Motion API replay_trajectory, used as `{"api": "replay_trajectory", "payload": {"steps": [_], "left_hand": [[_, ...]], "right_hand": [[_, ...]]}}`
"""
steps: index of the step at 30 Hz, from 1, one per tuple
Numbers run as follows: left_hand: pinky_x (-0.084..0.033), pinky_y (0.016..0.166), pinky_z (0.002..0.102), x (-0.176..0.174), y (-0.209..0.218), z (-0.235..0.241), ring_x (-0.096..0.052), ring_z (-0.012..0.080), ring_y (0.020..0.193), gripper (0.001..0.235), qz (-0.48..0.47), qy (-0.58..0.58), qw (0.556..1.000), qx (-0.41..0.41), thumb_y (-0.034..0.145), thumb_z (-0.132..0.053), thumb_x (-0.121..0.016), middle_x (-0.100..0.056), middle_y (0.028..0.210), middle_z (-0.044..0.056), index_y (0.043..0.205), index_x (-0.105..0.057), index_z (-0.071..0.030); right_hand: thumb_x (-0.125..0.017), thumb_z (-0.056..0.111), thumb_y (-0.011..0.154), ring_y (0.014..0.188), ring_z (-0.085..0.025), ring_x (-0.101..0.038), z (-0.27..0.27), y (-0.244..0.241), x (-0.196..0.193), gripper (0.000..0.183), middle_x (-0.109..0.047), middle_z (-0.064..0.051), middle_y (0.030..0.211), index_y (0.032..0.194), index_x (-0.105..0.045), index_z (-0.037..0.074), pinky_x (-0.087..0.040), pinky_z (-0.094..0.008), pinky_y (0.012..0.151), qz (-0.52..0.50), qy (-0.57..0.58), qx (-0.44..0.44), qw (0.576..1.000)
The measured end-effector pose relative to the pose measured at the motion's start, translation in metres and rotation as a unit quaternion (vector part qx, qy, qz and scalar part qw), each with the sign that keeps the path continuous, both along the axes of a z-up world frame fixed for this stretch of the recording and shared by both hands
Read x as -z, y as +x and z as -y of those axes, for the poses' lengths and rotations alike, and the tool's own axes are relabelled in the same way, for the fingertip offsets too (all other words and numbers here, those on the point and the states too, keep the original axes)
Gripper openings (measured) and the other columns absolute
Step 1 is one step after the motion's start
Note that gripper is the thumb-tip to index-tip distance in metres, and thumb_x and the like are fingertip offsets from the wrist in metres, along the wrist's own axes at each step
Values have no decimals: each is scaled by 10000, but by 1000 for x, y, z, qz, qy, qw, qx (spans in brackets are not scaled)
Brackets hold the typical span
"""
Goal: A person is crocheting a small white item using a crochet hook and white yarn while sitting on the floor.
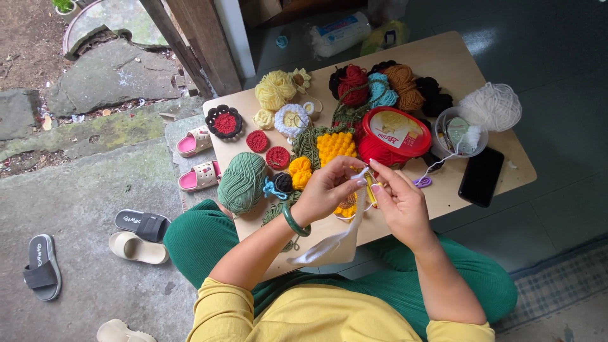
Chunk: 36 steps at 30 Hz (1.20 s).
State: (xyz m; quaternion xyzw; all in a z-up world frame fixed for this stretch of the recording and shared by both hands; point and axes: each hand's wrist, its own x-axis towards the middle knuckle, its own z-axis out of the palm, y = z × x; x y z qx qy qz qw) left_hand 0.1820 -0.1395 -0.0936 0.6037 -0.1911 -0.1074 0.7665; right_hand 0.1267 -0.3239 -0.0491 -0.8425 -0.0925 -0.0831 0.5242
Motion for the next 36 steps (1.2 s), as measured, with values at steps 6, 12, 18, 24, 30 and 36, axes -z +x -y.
{"api": "replay_trajectory", "payload": {"steps": [6,12,18,24,30,36], "left_hand": [[-567,567,246,-2,2,-3,-641,127,633,296,16,23,999,19,948,-106,-747,-739,956,176,1169,-555,-60],[-547,529,294,34,13,-2,-673,197,568,261,84,95,992,11,963,-105,-717,-754,990,204,1056,-475,-71],[-586,599,404,9,9,-9,-723,385,750,176,289,202,934,-52,961,-61,-684,-720,1058,175,1074,-555,-101],[-588,756,399,2,3,-17,-681,350,947,190,409,238,872,-123,951,-72,-690,-658,1200,150,1140,-703,-85],[-554,956,409,28,-6,6,-644,280,1113,427,124,15,991,-52,956,-65,-711,-652,1282,171,1375,-631,-40],[-559,915,309,31,-4,18,-631,117,1014,435,-48,-102,994,-15,944,-28,-732,-674,1225,107,1364,-624,-5]], "right_hand": [[-738,10,894,748,-75,-655,1,5,14,542,-660,-124,1062,1420,-609,25,-598,-216,648,-102,166,-23,981],[-779,21,874,711,-18,-672,-3,10,25,494,-726,-77,996,1347,-636,23,-535,-138,526,-133,207,-3,969],[-739,11,904,645,2,-605,-1,12,31,526,-700,-66,965,1396,-556,49,-499,-114,487,-145,234,10,961],[-720,0,913,531,-28,-552,2,14,45,485,-656,-109,961,1349,-511,43,-457,-120,405,-149,294,16,944],[-705,43,941,455,-29,-512,-6,13,55,426,-641,-98,948,1303,-482,57,-377,-115,334,-145,338,7,930],[-651,13,950,610,-86,-582,-2,9,51,408,-553,-113,1047,1302,-445,31,-413,-137,389,-123,333,-12,935]]}}
